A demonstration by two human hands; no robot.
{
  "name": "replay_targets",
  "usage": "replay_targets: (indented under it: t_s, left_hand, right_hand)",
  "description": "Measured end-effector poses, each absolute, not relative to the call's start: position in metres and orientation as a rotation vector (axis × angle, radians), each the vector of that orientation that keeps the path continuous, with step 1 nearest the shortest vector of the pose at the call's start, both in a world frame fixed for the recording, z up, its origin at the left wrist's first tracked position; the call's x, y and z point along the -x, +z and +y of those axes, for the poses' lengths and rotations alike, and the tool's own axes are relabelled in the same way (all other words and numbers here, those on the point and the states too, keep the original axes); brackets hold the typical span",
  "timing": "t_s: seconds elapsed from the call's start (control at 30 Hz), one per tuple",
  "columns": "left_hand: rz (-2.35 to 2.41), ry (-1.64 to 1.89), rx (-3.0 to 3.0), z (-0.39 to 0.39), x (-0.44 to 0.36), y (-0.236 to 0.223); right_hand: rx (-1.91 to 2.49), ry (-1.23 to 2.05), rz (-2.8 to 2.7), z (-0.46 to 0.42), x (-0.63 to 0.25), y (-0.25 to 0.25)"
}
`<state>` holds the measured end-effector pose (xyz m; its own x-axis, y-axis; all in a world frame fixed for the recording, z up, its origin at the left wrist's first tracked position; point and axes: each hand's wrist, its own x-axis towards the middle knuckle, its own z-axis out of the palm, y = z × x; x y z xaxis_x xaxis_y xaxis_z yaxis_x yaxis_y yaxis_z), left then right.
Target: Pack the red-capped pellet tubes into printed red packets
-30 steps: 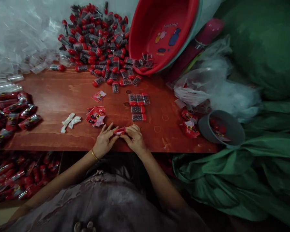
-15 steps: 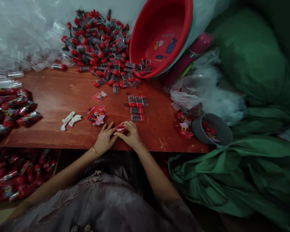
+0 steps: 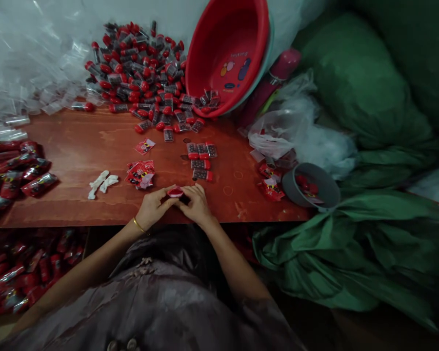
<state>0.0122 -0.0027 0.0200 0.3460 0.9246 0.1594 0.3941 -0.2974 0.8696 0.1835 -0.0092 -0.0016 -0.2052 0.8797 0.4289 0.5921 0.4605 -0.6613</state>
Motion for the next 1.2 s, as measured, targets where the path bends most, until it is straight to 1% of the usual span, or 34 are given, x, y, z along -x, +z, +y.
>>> replay_targets:
  t_s: [0.23, 0.5, 0.73, 0.83, 0.93, 1.1, 1.2]
  left_hand:
    - [1.149, 0.934, -2.054, -0.004, -0.011, 0.013]
    - [1.211, 0.944, -2.149, -0.003, -0.014, 0.005]
    - [1.210, 0.952, -2.131, 0.001, -0.013, -0.006]
    - [1.179, 0.921, -1.987, 0.001, -0.013, -0.001]
    - [1.109, 0.973, -1.648, -0.003, -0.017, 0.010]
    - [1.041, 1.193, -1.070, -0.009, -0.025, 0.035]
    - [0.972, 1.251, -0.868, -0.009, -0.025, 0.049]
  right_hand:
    - [1.171, 0.460, -1.884, -0.015, -0.193, 0.011]
    - [1.257, 0.397, -1.781, -0.022, -0.181, 0.006]
    - [1.369, 0.383, -1.894, -0.022, -0.179, -0.003]
    - [1.403, 0.415, -1.931, -0.020, -0.175, -0.005]
    - [1.452, 0.482, -1.834, -0.022, -0.167, 0.002]
    - [1.375, 0.887, -1.615, -0.033, -0.153, 0.023]
    - [1.288, 0.969, -1.569, -0.039, -0.149, 0.034]
